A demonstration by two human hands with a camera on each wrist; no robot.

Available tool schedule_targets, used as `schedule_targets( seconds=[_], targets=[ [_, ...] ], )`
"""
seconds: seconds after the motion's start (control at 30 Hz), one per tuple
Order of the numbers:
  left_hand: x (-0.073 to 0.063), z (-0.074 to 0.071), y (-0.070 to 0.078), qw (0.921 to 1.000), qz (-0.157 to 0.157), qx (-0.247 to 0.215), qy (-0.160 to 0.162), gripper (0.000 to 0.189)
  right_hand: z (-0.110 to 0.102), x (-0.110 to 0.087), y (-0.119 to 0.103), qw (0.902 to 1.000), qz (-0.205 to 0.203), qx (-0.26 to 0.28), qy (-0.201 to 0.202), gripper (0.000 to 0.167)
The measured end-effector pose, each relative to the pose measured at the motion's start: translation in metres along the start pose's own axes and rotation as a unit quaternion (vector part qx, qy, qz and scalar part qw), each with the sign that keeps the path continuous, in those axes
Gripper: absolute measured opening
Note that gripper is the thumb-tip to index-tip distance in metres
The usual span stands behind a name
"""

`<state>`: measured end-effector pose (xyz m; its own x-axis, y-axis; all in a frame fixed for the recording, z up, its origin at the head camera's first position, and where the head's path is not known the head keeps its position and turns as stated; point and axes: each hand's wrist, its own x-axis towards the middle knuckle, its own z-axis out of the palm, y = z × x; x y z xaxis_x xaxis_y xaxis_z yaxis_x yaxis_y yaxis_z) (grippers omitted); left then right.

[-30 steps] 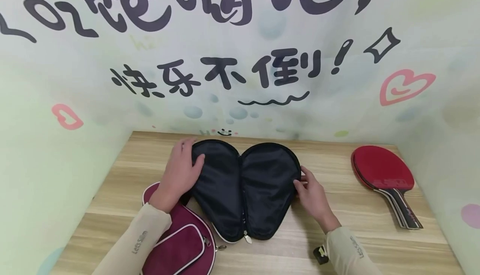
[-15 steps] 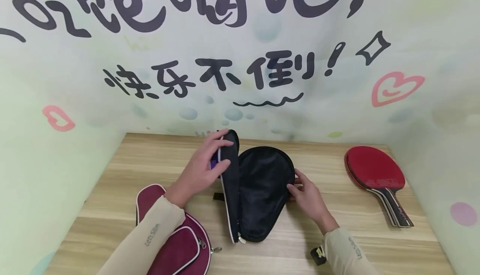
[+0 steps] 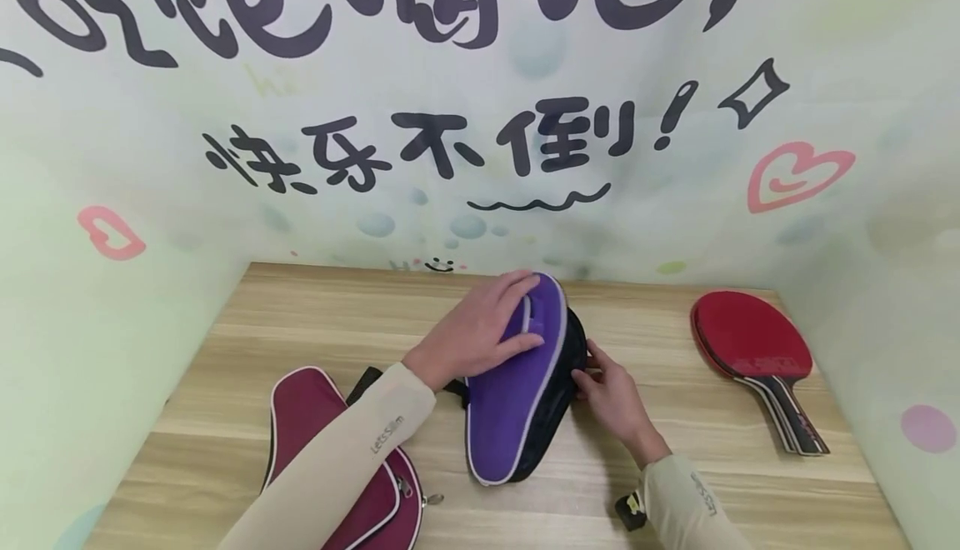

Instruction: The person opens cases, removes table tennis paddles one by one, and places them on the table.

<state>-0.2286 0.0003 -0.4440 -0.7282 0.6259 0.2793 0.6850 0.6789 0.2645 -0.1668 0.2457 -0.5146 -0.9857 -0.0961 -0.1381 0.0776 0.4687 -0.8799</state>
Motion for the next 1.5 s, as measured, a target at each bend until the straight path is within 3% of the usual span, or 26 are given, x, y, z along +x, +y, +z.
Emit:
schedule_targets(
  seconds=[0.17, 0.27, 0.43, 0.63, 0.7, 0.77, 0.9, 1.03, 1.17, 1.3, 1.5],
  targets=[
    [0.004, 0.014, 0.004, 0.9976, -0.016, 0.029, -0.06, 0.062, 0.003, 0.004, 0.001, 0.9998, -0.012, 0.015, -0.004, 0.06],
    [0.007, 0.02, 0.011, 0.9953, -0.009, 0.054, -0.08, 0.054, 0.005, 0.006, 0.001, 0.9996, -0.017, 0.02, -0.007, 0.06],
    [0.011, 0.035, 0.019, 0.9891, 0.012, 0.123, -0.08, 0.046, 0.009, 0.005, 0.001, 0.9991, -0.019, 0.035, -0.013, 0.068],
    [0.008, 0.049, 0.022, 0.9844, 0.007, 0.162, -0.067, 0.044, 0.011, 0.003, 0.002, 0.9955, 0.004, 0.092, -0.024, 0.064],
    [0.006, 0.051, 0.023, 0.9838, 0.003, 0.167, -0.066, 0.044, 0.013, 0.003, 0.002, 0.9991, -0.011, 0.039, -0.013, 0.071],
    [0.005, 0.053, 0.023, 0.9842, -0.009, 0.161, -0.074, 0.048, 0.017, 0.002, 0.004, 0.9976, -0.047, -0.051, -0.002, 0.083],
    [-0.002, 0.054, 0.019, 0.9831, -0.059, 0.138, -0.105, 0.064, 0.022, 0.001, 0.007, 0.9716, -0.12, -0.202, 0.027, 0.102],
    [-0.013, 0.052, 0.013, 0.977, -0.106, 0.134, -0.128, 0.079, 0.024, -0.001, 0.007, 0.9555, -0.12, -0.269, 0.017, 0.108],
    [-0.023, 0.052, 0.008, 0.9743, -0.122, 0.134, -0.134, 0.083, 0.025, -0.002, 0.008, 0.9492, -0.106, -0.296, 0.004, 0.108],
    [-0.028, 0.044, 0.003, 0.9763, -0.151, 0.095, -0.122, 0.081, 0.029, -0.004, 0.005, 0.9518, -0.105, -0.288, 0.01, 0.105],
    [-0.032, 0.008, -0.012, 0.9769, -0.194, 0.048, -0.076, 0.073, 0.05, -0.009, -0.021, 0.9492, -0.164, -0.258, 0.074, 0.091]
  ],
)
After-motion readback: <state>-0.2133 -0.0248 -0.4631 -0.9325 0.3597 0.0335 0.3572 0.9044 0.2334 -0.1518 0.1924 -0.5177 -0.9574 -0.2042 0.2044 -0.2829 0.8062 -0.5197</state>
